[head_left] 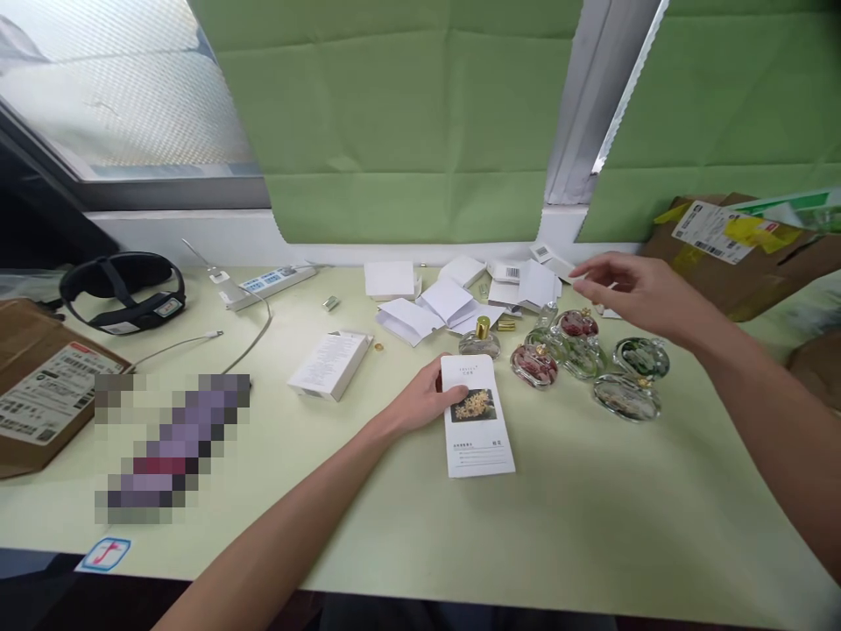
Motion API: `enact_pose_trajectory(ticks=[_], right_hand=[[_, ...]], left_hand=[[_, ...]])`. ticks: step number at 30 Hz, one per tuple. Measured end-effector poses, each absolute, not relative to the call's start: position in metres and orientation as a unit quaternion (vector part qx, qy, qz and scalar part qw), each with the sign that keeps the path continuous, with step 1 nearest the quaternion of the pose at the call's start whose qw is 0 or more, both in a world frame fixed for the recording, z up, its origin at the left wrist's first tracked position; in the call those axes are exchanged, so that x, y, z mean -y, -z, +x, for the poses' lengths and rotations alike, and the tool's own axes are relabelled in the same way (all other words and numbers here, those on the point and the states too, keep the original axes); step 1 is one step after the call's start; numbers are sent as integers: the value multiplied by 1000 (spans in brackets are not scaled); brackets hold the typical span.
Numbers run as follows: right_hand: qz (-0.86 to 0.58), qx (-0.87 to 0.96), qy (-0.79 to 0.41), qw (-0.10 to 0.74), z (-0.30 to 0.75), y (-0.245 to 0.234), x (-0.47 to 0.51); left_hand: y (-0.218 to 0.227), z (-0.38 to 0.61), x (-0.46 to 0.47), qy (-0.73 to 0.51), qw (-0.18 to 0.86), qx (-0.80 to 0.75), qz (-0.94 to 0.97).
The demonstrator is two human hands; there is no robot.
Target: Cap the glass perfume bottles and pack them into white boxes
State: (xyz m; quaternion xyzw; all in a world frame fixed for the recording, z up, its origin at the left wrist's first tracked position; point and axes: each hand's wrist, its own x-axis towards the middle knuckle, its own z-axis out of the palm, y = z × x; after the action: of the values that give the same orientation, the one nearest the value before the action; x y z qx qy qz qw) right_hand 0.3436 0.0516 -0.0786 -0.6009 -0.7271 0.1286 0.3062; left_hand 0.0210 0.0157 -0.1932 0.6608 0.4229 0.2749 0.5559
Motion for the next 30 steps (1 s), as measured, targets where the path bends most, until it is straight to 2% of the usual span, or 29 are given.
enact_pose_trajectory(ticks=[6, 14, 24, 30], right_hand=[[-600, 761, -122, 217, 340, 84, -116], [-542, 819, -168, 80, 289, 105, -168], [-486, 854, -175, 57, 221, 110, -194], [-573, 785, -231, 43, 198, 129, -203]], left_hand=[[188, 8, -25, -223, 525, -436, 696], [188, 4, -28, -257, 523, -435, 686], [188, 2, -29, -270, 505, -419, 705], [194, 1, -31, -284, 553, -386, 681]])
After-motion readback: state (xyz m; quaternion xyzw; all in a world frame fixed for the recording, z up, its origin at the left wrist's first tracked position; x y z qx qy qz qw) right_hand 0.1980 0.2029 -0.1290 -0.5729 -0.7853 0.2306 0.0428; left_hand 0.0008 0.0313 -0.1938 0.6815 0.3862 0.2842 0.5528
